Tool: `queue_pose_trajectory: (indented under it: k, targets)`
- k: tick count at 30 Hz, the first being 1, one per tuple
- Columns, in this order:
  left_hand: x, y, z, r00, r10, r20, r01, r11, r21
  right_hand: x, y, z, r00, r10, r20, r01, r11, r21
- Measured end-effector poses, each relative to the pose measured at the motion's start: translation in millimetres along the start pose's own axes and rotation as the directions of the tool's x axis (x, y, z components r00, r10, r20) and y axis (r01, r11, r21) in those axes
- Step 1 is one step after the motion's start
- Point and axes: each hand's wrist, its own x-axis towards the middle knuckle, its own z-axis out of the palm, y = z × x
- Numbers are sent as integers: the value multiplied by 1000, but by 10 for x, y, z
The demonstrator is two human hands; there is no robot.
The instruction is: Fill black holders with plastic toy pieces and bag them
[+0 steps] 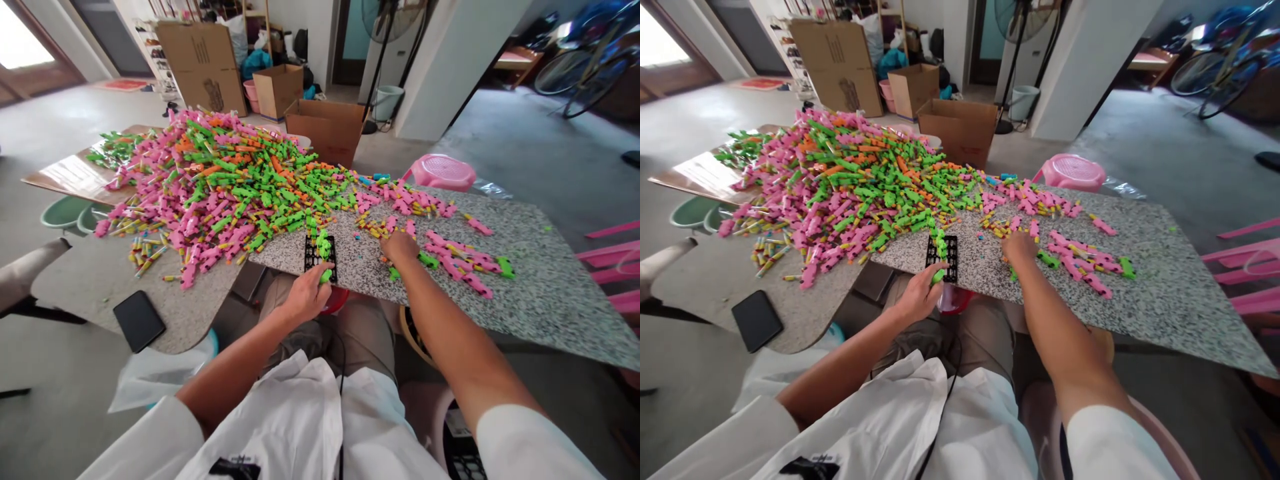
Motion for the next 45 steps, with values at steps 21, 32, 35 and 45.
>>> queue_pose_trajectory:
  k: [21, 32, 35, 45]
  targets:
    - [93, 323, -251, 986, 150, 80, -168, 927, 334, -1716, -151, -318, 683, -709, -176, 645, 473, 600]
    - [99, 380, -392, 965, 158, 209, -231, 890, 394, -1808, -138, -292, 492, -812, -314, 854, 380, 355]
    - [98, 396, -405, 958, 174, 229, -256, 877, 406, -1831, -129, -287, 499, -802, -328, 854, 391, 342]
    - [93, 325, -334, 957, 172, 234, -264, 852, 453, -2006, -136, -129, 673, -713, -197, 729, 593, 341]
